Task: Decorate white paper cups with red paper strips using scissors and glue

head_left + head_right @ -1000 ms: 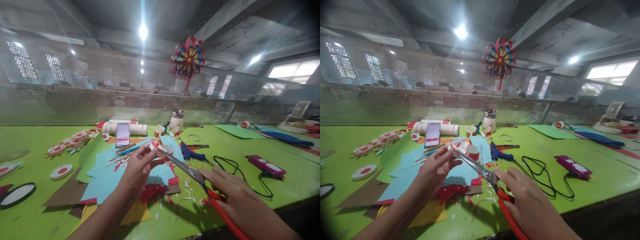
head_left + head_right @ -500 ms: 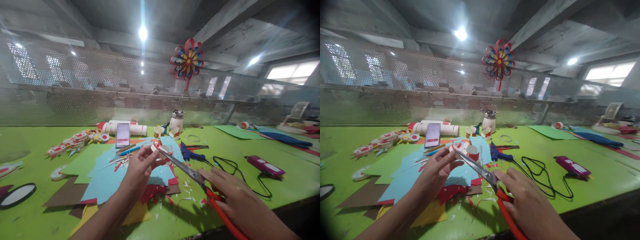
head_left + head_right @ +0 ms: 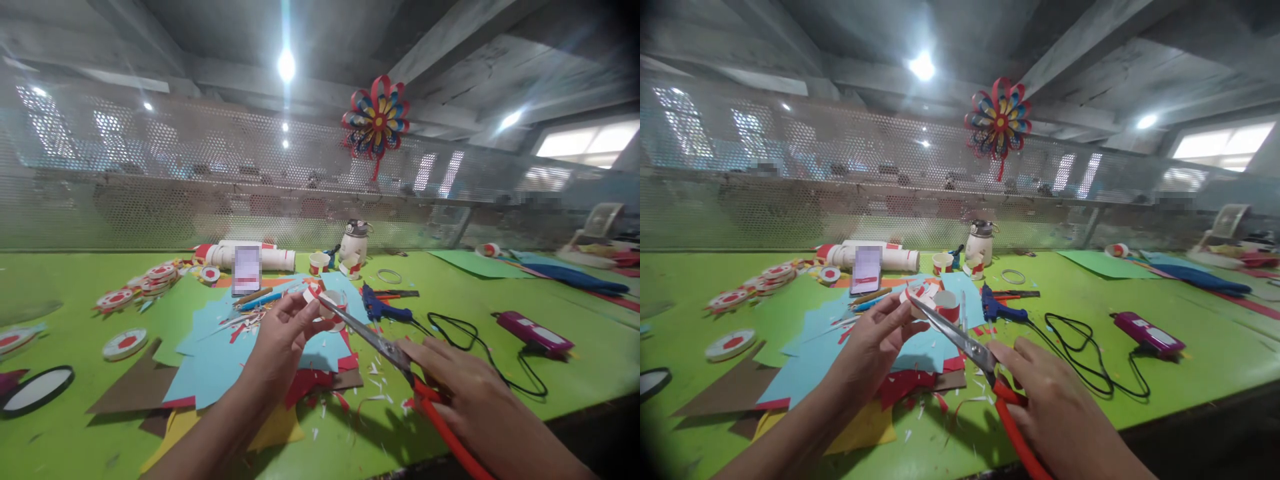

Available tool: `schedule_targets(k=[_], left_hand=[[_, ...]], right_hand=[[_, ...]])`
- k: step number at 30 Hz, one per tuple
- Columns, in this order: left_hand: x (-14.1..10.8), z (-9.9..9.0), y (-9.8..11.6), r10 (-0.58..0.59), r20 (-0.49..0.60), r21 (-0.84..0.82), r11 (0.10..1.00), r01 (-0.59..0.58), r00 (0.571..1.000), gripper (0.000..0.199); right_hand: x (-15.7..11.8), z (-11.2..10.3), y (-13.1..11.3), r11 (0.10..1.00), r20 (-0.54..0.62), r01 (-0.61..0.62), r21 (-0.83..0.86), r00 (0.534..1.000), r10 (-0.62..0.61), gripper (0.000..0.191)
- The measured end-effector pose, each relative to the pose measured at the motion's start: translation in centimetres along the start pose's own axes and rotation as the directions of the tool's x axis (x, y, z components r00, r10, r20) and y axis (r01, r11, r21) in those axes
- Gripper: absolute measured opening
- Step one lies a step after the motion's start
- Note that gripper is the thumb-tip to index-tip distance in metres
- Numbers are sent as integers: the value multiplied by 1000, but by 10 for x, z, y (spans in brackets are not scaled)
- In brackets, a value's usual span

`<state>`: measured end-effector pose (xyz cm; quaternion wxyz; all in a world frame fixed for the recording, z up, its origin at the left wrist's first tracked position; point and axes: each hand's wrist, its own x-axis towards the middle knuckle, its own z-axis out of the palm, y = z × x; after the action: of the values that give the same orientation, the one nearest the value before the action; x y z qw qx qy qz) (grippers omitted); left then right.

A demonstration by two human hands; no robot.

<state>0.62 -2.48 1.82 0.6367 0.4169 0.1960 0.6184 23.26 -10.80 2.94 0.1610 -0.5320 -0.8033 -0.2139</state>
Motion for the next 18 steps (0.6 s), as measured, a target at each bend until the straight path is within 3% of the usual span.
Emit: schedule_targets(k=[9, 18], left_hand=[[0, 0, 1, 9, -48, -11, 1000, -10, 999, 19], [0, 0, 2, 31, -21, 19, 999, -31, 999, 18]], right_hand=[[0, -1, 1, 999, 4, -19, 36, 1000, 19, 43], [2, -5, -1, 999, 7, -36, 33, 999, 36, 46]])
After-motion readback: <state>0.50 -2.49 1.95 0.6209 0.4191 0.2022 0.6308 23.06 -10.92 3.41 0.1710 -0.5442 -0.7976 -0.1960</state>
